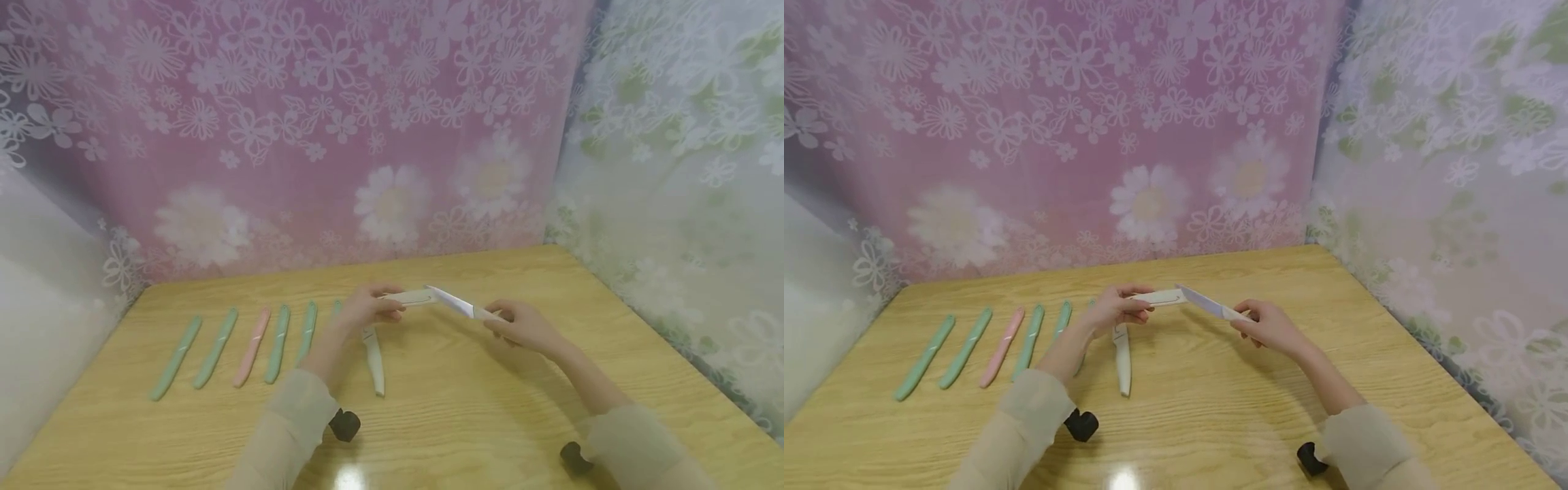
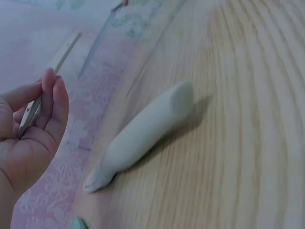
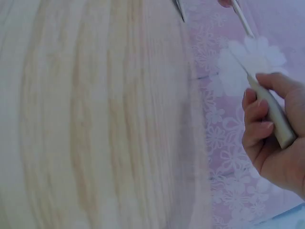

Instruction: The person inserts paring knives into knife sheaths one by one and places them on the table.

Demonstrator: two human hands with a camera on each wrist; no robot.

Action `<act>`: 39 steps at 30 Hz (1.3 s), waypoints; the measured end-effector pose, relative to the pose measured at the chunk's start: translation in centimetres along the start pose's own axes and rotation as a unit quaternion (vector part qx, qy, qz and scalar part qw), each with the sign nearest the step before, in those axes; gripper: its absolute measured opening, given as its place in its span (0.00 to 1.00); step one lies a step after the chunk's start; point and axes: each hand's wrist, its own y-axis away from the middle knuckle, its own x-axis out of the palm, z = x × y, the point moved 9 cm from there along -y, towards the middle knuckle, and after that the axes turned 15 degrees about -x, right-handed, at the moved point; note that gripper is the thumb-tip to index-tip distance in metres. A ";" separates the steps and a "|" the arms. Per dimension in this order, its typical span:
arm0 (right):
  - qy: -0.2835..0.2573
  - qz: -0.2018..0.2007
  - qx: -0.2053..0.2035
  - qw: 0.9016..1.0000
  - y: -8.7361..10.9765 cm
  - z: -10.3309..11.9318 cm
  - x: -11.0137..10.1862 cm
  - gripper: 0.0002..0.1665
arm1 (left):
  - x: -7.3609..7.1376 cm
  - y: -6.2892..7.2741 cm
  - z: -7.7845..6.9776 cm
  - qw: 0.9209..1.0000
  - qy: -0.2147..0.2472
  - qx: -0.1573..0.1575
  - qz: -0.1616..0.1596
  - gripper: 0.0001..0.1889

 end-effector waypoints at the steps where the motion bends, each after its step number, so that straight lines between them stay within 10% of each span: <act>1: -0.006 0.006 -0.007 1.000 0.1 0.3 0.0 0.20 | -0.4 0.2 0.2 1.000 0.001 -0.004 0.009 0.23; 10: -0.063 0.044 -0.036 0.996 1.1 2.0 0.5 0.20 | -3.6 2.2 1.7 0.996 0.065 -0.064 0.017 0.23; 39: -0.065 0.050 -0.071 0.994 1.2 3.6 1.0 0.18 | -4.7 2.8 1.7 0.992 0.118 -0.034 0.041 0.14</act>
